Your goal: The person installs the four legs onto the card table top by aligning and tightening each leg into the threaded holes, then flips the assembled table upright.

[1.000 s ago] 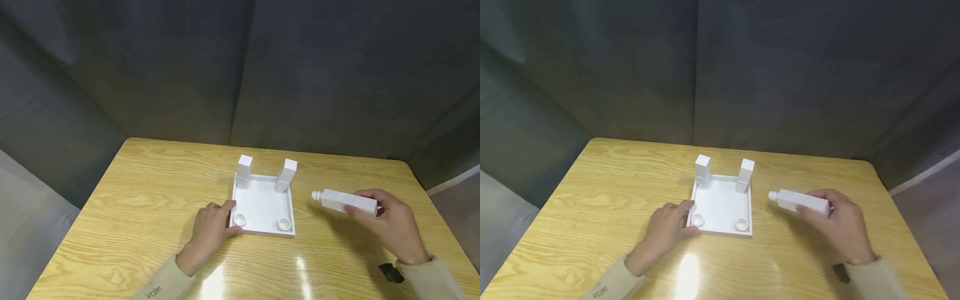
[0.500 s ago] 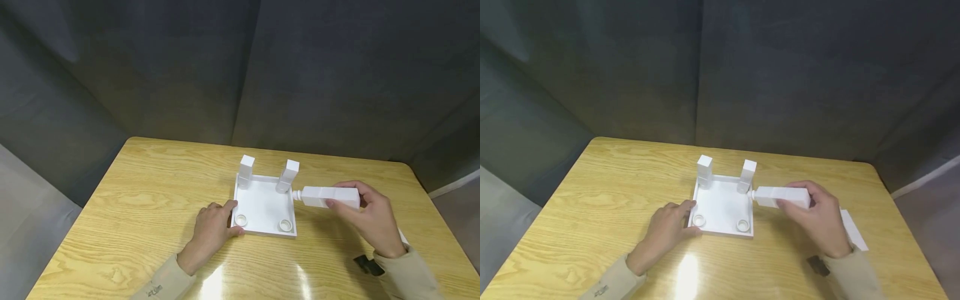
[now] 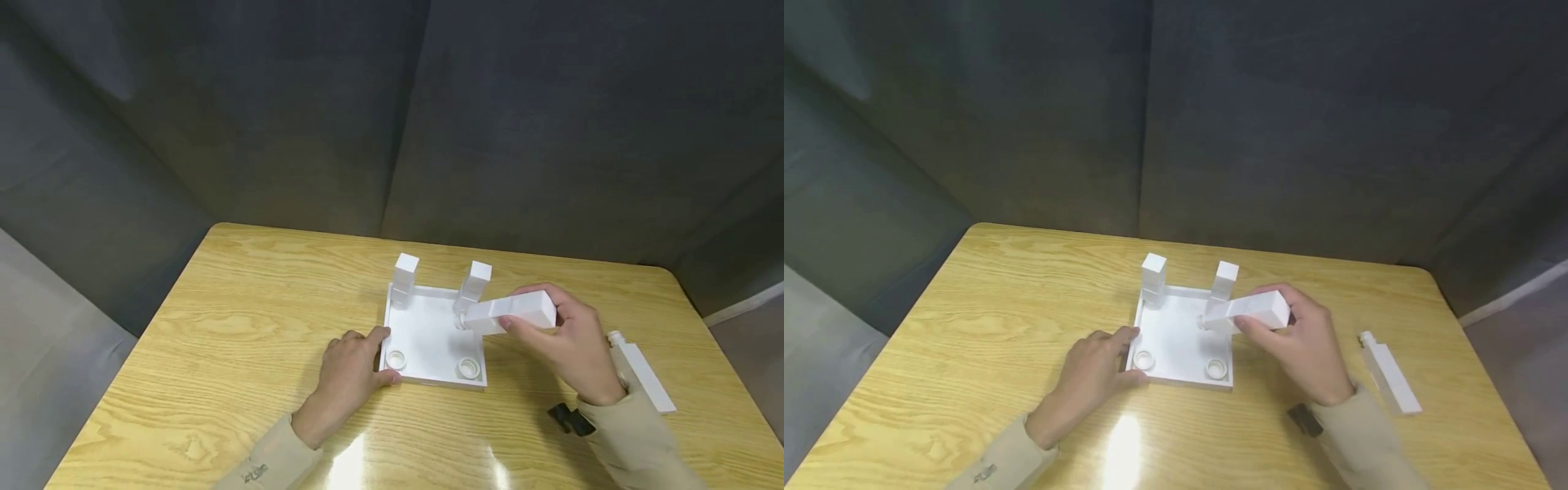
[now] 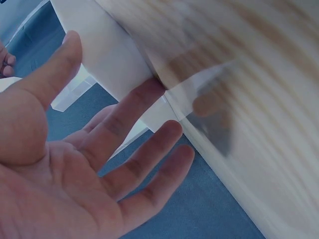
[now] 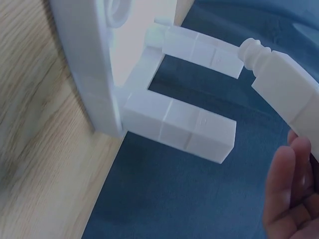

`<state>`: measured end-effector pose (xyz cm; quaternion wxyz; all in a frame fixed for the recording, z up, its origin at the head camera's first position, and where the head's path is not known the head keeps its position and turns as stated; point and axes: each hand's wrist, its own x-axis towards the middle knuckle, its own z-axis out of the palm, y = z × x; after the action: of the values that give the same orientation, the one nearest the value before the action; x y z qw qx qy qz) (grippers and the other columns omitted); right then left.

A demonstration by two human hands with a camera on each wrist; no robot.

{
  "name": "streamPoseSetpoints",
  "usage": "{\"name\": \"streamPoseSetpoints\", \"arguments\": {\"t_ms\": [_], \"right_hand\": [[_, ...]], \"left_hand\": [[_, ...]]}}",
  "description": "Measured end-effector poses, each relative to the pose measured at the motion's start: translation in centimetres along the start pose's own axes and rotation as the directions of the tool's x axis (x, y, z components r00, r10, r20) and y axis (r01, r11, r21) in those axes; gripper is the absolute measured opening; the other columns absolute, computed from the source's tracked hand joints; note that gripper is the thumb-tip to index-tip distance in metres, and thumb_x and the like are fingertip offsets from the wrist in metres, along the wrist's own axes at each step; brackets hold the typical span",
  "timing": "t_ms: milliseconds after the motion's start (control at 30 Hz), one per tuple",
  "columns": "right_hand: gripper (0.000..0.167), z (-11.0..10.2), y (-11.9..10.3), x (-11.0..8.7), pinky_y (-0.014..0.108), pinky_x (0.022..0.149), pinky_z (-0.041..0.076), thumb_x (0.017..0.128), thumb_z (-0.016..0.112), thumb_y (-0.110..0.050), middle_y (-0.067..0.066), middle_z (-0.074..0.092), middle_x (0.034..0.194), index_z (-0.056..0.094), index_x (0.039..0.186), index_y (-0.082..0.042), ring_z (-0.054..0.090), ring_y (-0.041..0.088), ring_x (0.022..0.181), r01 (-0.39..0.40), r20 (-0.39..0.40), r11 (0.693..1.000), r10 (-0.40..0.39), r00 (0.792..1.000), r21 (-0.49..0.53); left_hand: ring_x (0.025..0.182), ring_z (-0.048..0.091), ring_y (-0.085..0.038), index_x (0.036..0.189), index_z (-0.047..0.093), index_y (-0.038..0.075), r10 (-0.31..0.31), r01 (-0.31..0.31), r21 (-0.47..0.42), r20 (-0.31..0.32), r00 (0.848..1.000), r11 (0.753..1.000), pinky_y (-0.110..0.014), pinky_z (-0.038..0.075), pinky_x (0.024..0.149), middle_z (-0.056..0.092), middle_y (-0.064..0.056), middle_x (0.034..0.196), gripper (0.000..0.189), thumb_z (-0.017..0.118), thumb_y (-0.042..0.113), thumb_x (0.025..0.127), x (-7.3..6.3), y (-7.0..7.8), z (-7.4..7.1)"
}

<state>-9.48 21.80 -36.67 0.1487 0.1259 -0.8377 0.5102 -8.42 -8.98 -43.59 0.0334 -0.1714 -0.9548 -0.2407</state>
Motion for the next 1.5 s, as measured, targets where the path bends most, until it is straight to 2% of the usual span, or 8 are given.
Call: {"name": "streamPoseSetpoints", "arguments": {"t_ms": [467, 700, 1033, 1267, 1500], "right_hand": [[0.029, 2.6, -0.5, 1.5, 0.023, 0.059, 0.052, 0.087, 0.09, 0.0, 0.002, 0.074, 0.092, 0.077, 0.113, -0.003, 0.064, 0.015, 0.072, 0.116, 0.076, 0.993, -0.114, 0.991, -0.019], [0.026, 3.8, -0.8, 2.0, 0.025, 0.055, 0.049, 0.086, 0.091, -0.005, -0.005, 0.07, 0.083, 0.076, 0.108, -0.008, 0.059, 0.013, 0.067, 0.171, 0.117, 0.982, -0.161, 0.98, -0.078], [0.027, 5.5, -0.9, 2.1, 0.027, 0.057, 0.053, 0.085, 0.091, -0.007, -0.005, 0.07, 0.09, 0.074, 0.106, -0.011, 0.062, 0.013, 0.07, 0.199, 0.188, 0.976, -0.18, 0.965, -0.089], [0.028, 6.8, -1.2, 1.9, 0.029, 0.056, 0.052, 0.084, 0.092, -0.012, -0.003, 0.067, 0.091, 0.073, 0.104, -0.01, 0.059, 0.014, 0.07, 0.228, 0.219, 0.968, -0.202, 0.955, -0.104], [0.027, 7.9, -1.0, 1.5, 0.028, 0.057, 0.05, 0.083, 0.091, -0.013, -0.005, 0.068, 0.088, 0.073, 0.103, -0.009, 0.056, 0.01, 0.071, 0.285, 0.253, 0.95, -0.247, 0.935, -0.127]], "left_hand": [[0.101, 0.074, -0.04, 0.135, 0.071, 0.0, -0.007, 0.007, 0.005, 0.01, 1.0, 1.0, -0.054, 0.059, 0.084, 0.079, -0.022, 0.111, 0.075, 0.1, 0.031, 0.074, 0.4, 0.0, 0.0], [0.101, 0.074, -0.04, 0.135, 0.07, 0.0, -0.013, 0.013, 0.008, 0.013, 1.0, 1.0, -0.053, 0.058, 0.085, 0.079, -0.022, 0.109, 0.075, 0.099, 0.032, 0.073, 0.5, 0.1, 0.0], [0.098, 0.075, -0.039, 0.135, 0.07, 0.0, -0.021, 0.02, 0.014, 0.01, 1.0, 1.0, -0.057, 0.059, 0.087, 0.079, -0.022, 0.107, 0.077, 0.1, 0.033, 0.072, 0.3, 0.1, 0.0], [0.096, 0.074, -0.038, 0.136, 0.07, 0.003, -0.052, 0.052, 0.009, 0.01, 0.999, 0.999, -0.058, 0.058, 0.086, 0.079, -0.02, 0.104, 0.078, 0.1, 0.035, 0.073, 0.2, 0.0, 0.0], [0.095, 0.074, -0.038, 0.136, 0.07, 0.001, -0.04, 0.039, 0.005, 0.013, 0.999, 0.999, -0.059, 0.058, 0.086, 0.079, -0.02, 0.105, 0.077, 0.1, 0.034, 0.073, 0.1, 0.1, -0.1]]}}
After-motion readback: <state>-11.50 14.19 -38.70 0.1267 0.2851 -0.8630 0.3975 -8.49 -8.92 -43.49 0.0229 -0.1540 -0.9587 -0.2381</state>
